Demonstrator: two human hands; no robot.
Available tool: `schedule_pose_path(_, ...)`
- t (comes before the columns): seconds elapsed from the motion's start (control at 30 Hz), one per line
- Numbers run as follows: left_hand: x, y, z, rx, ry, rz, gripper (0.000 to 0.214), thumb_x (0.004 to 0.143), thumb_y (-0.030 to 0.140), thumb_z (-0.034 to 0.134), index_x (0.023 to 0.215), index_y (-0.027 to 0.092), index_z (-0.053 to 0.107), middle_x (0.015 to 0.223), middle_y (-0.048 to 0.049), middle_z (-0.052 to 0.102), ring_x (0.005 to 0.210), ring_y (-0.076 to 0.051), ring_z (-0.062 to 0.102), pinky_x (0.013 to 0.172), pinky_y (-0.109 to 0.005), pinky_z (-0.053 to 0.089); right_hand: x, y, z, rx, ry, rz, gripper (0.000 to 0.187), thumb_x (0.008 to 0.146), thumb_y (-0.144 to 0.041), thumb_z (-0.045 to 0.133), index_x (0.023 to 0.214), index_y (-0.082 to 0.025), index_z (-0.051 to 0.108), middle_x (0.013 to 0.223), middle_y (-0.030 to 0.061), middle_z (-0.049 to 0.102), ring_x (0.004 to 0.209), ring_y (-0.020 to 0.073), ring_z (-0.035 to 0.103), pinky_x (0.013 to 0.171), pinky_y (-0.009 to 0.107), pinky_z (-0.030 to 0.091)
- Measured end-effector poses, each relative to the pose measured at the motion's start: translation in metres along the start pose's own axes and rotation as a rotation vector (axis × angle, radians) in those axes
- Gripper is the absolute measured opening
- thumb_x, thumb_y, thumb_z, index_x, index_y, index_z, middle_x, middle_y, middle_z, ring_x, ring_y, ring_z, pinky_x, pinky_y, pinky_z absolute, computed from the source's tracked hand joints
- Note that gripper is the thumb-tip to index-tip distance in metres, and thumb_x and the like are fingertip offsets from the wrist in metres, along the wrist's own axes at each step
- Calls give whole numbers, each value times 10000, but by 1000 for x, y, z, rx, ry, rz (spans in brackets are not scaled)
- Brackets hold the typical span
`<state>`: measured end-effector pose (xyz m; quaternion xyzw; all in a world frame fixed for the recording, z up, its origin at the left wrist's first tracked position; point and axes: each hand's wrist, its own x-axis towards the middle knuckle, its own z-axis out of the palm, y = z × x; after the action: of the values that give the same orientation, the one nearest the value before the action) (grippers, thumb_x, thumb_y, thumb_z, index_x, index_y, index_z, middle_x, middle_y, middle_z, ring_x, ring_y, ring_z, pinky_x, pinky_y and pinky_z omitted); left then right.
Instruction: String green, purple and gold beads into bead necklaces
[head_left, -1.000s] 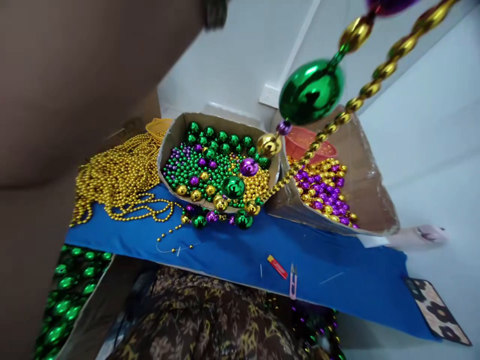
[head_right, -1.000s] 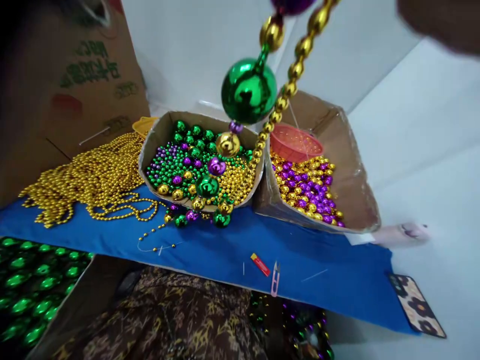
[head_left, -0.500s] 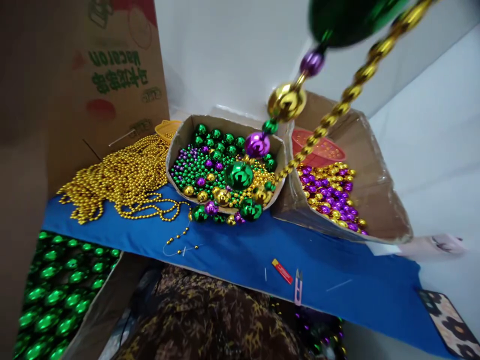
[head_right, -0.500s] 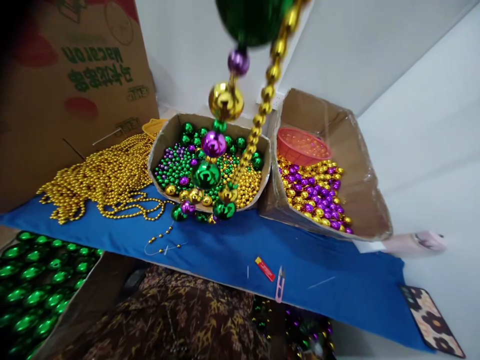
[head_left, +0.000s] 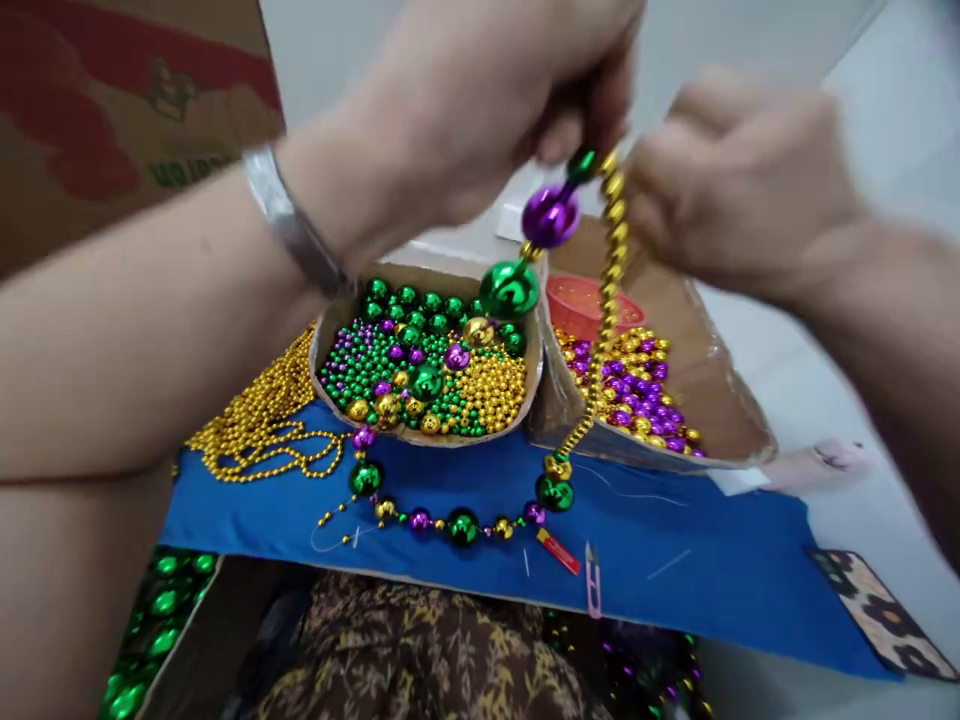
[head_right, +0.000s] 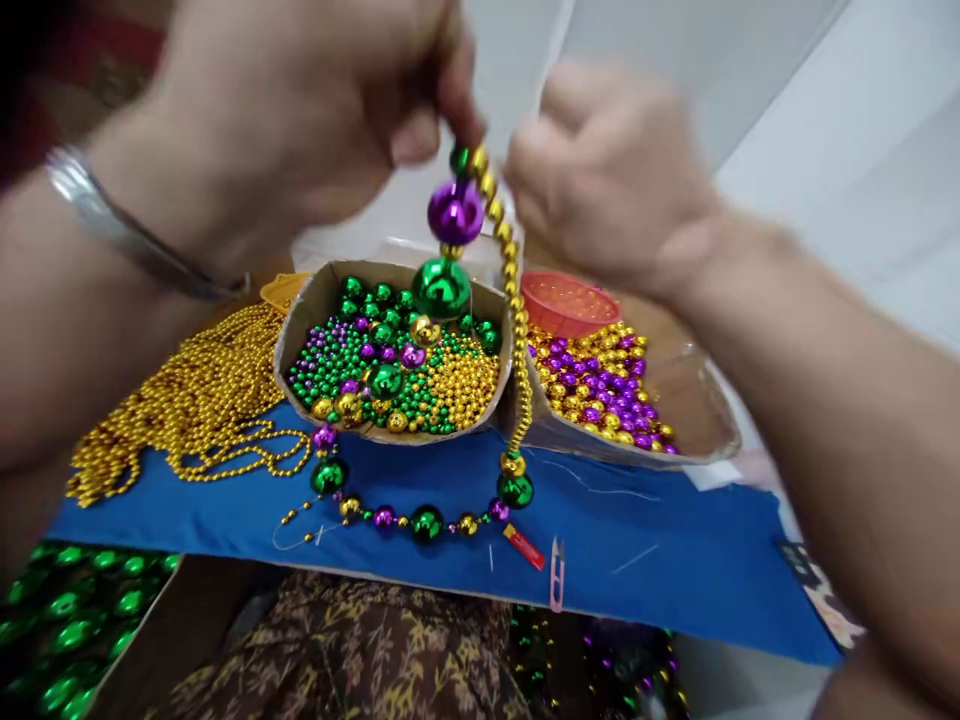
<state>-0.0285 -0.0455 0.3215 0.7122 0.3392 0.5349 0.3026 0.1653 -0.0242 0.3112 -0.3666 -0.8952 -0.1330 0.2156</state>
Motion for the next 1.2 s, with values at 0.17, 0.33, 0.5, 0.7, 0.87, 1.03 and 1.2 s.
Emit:
schedule_pose_path(0.17, -38, -34, 22, 79, -134, 115, 184, 907, 153, 470, 728, 113, 470, 597, 56, 553, 481, 21, 429, 574, -158, 372, -25, 13, 52, -341, 48, -311, 465, 985, -308, 268, 710, -107, 584, 751, 18, 502, 733, 107, 502, 648, 263, 382)
schedule_pose_path(0.33, -54, -63, 39, 197, -258, 150, 176, 879, 122, 536, 710, 157, 502, 631, 10, 559, 568, -69, 462, 558, -215, 387, -67, 23, 85, -235, -7, -356, 364, 1001, -268, 283, 735, -167, 510, 718, 14, 431, 655, 121, 379, 595, 241, 348)
schedule_pose_path(0.5, -61, -68, 48, 191, -347, 190, 182, 899, 138, 486, 718, 158, 494, 651, 2, 553, 573, -81, 451, 565, -229, 373, -79, 27, 88, -204, -45, -380, 342, 989, -238, 276, 723, -174, 482, 713, 8, 393, 631, 128, 312, 578, 255, 295)
schedule_pose_path(0.7, -64, -77, 52, 322, -341, 287, 176, 886, 139, 490, 714, 168, 466, 606, 36, 483, 546, -80, 391, 553, -229, 342, -92, 18, 91, 58, -63, -234, 290, 997, -287, 328, 814, -166, 518, 750, 19, 455, 661, 131, 410, 610, 254, 356)
schedule_pose_path(0.87, -70, -86, 59, 436, -378, 279, 153, 880, 124, 480, 734, 169, 472, 597, 40, 486, 518, -76, 387, 532, -227, 320, -107, 3, 100, 107, -40, -88, 298, 973, -401, 445, 822, -161, 537, 783, 37, 502, 704, 150, 466, 642, 267, 380)
schedule_pose_path(1.03, -78, -96, 75, 432, -268, 174, 154, 866, 131, 522, 718, 164, 492, 606, 24, 511, 527, -84, 415, 523, -230, 321, -115, -6, 123, -234, 223, -78, 287, 974, -285, 452, 724, -173, 541, 707, 37, 473, 675, 165, 399, 616, 295, 289)
schedule_pose_path(1.2, -79, -107, 88, -80, 11, -272, 216, 912, 146, 484, 697, 158, 469, 635, -2, 558, 576, -96, 544, 582, -237, 469, -122, -22, 145, -309, 373, -24, 344, 967, -155, 426, 635, -195, 504, 602, 14, 416, 630, 163, 371, 616, 324, 251)
